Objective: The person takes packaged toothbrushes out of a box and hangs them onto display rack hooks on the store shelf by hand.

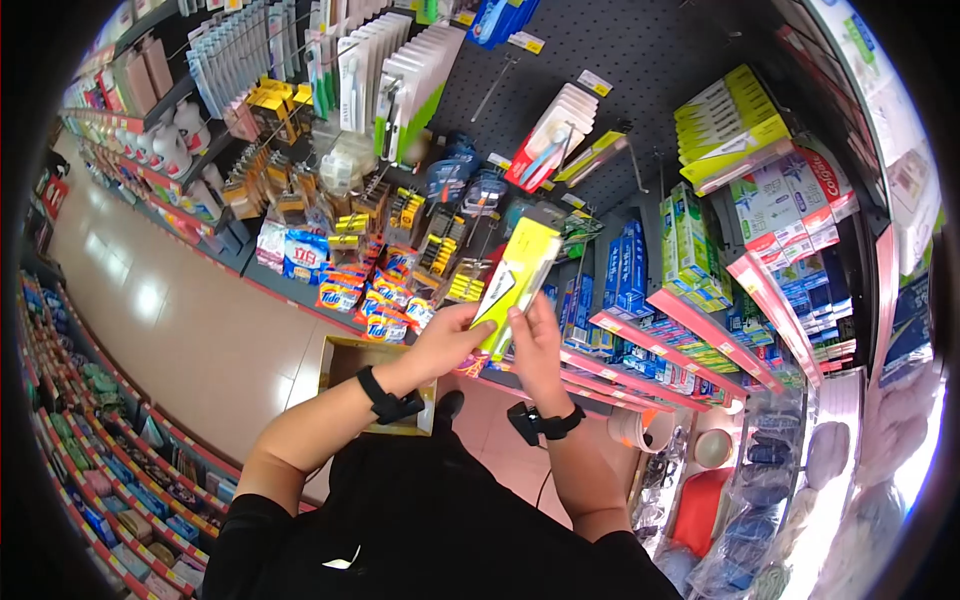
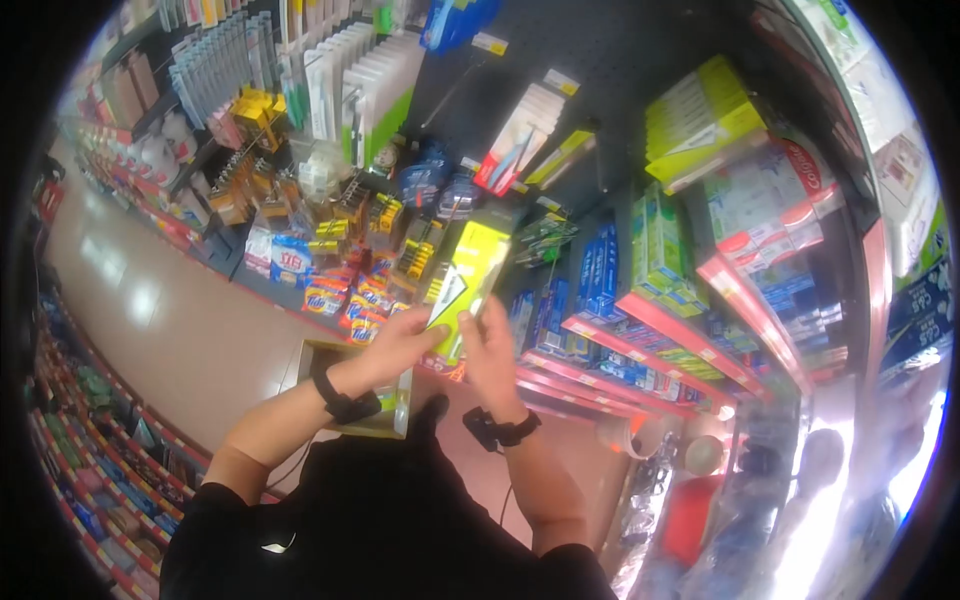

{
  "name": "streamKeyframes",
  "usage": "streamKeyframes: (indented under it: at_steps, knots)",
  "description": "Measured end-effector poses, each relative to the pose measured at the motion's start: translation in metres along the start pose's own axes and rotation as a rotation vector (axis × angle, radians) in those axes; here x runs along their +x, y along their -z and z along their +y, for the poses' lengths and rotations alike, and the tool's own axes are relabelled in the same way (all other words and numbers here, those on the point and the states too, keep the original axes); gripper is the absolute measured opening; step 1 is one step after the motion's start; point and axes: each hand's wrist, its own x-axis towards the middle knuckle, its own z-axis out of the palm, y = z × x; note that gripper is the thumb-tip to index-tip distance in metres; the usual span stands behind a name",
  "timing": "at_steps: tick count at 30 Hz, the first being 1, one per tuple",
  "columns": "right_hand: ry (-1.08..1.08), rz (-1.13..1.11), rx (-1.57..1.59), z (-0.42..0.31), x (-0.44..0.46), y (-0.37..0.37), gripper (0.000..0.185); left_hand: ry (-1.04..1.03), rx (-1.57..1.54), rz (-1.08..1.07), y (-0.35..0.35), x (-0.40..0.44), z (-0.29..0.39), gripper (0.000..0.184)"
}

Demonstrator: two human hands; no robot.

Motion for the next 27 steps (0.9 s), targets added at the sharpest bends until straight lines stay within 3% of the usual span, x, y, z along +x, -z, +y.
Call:
streamKeyframes:
  at_steps: [9,24,27]
  knots:
    - [0.139,0.144,0.08,-0.055,0.057,0.062,0.037,-0.117,0.13,-0.065,-0.054,0.075,0.068,0.028]
    - [0.043,0.136,0.171,-0.037,0.063,0.078,0.035,-0.135,0.069,-0.064,-0.059,0.104,0.029,0.029]
    - [0.077,0.135,0.171,-0.028,0.068,0.079,0.035,-0.047,0.066,-0.062,-0.059,0.103,0.034,0.03]
